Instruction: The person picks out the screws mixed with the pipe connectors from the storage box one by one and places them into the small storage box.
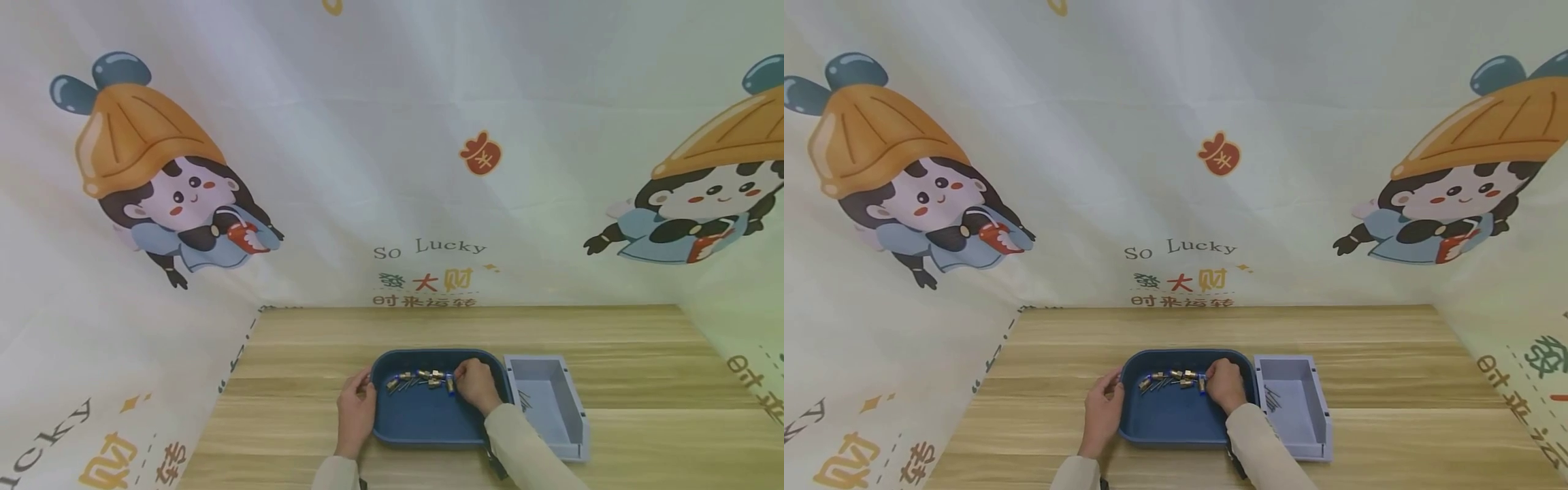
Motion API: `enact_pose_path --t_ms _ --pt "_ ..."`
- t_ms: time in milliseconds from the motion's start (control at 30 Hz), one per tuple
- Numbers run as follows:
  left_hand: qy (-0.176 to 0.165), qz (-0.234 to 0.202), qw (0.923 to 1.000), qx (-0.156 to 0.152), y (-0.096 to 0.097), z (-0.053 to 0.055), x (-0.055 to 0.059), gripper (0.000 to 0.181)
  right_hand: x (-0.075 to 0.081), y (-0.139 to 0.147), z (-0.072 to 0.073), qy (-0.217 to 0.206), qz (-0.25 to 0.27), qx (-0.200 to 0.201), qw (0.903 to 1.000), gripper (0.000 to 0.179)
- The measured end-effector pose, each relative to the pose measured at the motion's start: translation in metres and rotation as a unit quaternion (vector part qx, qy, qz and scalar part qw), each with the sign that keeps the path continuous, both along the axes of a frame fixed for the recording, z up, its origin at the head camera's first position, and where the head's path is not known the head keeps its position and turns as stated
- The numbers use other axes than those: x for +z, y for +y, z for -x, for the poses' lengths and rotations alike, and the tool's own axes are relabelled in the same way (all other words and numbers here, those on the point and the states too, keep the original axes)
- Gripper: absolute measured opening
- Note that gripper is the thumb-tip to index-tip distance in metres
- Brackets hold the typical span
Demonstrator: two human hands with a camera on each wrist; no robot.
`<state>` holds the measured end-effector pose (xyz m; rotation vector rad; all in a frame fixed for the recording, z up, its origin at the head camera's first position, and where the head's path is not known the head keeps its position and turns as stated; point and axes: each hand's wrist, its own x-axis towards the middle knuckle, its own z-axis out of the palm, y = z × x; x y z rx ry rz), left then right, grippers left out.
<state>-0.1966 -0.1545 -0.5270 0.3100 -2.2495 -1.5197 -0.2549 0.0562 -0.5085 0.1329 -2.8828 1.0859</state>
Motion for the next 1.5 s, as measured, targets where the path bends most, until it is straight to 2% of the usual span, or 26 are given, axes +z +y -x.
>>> enact_pose_path --t_ms 367,600,833,1233,1500 --pt "-0.013 0.0 0.9999 0.002 0.0 -0.001 0.0 0.03 -0.002 -0.005 0.001 -0.021 0.004 0.001 0.9998 0.007" --pt "-0.011 0.002 0.9999 0.002 0.0 0.0 -0.001 0.03 -0.004 -0.008 0.001 -0.019 0.012 0.022 0.9995 0.004" --pt "-0.013 -0.001 0.9999 0.0 0.0 0.0 0.0 0.031 -0.005 -0.011 0.001 -0.013 0.006 0.032 0.9994 0.007" --pt "-0.017 -0.002 0.9999 -0.001 0.0 -0.001 0.0 0.031 -0.003 -0.014 -0.002 -0.03 -0.015 0.034 0.9989 0.014" --pt "-0.016 0.005 0.9999 0.002 0.0 -0.001 0.001 0.031 -0.007 -0.015 -0.001 -0.01 -0.01 0.033 0.9993 0.018"
